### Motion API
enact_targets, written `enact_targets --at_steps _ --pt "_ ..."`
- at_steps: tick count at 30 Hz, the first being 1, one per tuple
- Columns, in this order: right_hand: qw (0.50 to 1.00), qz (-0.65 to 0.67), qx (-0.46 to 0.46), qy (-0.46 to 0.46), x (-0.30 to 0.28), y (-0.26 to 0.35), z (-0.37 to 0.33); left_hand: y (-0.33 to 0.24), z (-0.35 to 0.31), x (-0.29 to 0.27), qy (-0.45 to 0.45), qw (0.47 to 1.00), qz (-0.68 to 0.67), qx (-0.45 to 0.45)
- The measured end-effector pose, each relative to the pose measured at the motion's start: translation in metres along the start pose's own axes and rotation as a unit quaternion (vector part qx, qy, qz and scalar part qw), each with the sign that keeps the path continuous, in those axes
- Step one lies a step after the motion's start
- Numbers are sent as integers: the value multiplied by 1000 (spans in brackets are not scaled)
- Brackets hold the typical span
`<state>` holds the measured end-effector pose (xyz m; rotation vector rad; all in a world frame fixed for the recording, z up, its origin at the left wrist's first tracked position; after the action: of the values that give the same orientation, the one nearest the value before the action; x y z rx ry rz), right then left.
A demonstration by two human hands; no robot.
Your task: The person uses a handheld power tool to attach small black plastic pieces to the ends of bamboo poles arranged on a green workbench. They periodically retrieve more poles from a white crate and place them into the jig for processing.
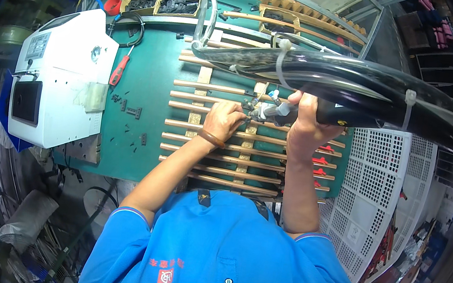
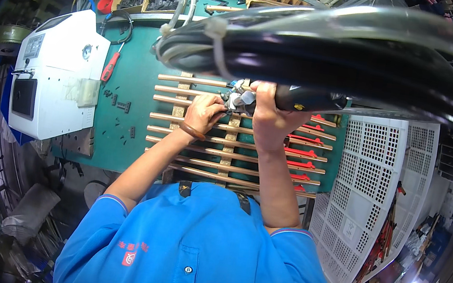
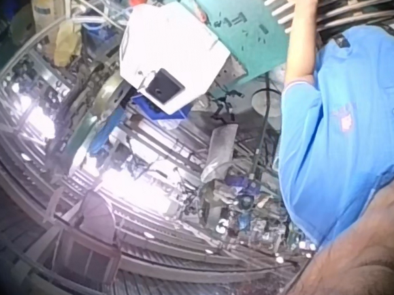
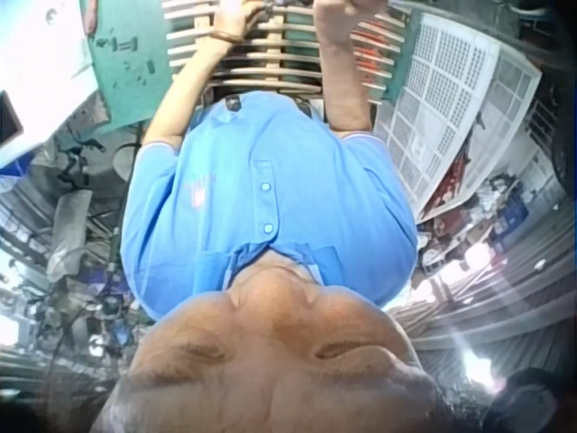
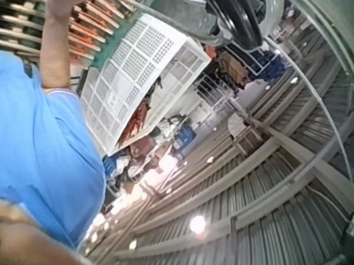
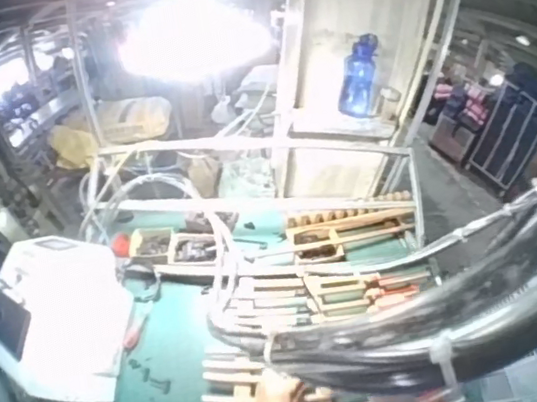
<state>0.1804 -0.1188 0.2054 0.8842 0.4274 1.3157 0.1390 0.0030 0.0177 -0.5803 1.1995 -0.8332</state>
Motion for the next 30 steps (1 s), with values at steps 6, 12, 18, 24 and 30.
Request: enact_targets --at_steps 6,12,18,24,30 --pt "997 -66 -9 39 -9 -12 -8 3 -1 2 -2 1000 4 9" --pt "993 -96 -44 55 -20 -25 -18 1 0 1 -7 1000 5 5" --pt "832 -431 -297 185 -34 -28 -37 3 -4 6 -19 999 26 -13" --pt "522 -644 -443 341 -78 -80 -78 9 -6 8 55 997 30 -44" --pt "538 -661 -429 300 -69 -68 -75 6 -9 3 -1 1000 26 -13"
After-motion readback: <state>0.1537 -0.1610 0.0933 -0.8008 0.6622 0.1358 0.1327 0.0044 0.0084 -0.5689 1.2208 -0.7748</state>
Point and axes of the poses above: each hand's wrist, its own z-axis towards the middle knuckle, its own x-axis out of the palm, y = z × x, the point moved 3 cm from there along z, towards the middle knuckle, and after that the axes turned 13 degrees about -x, right-handed, at the moved point
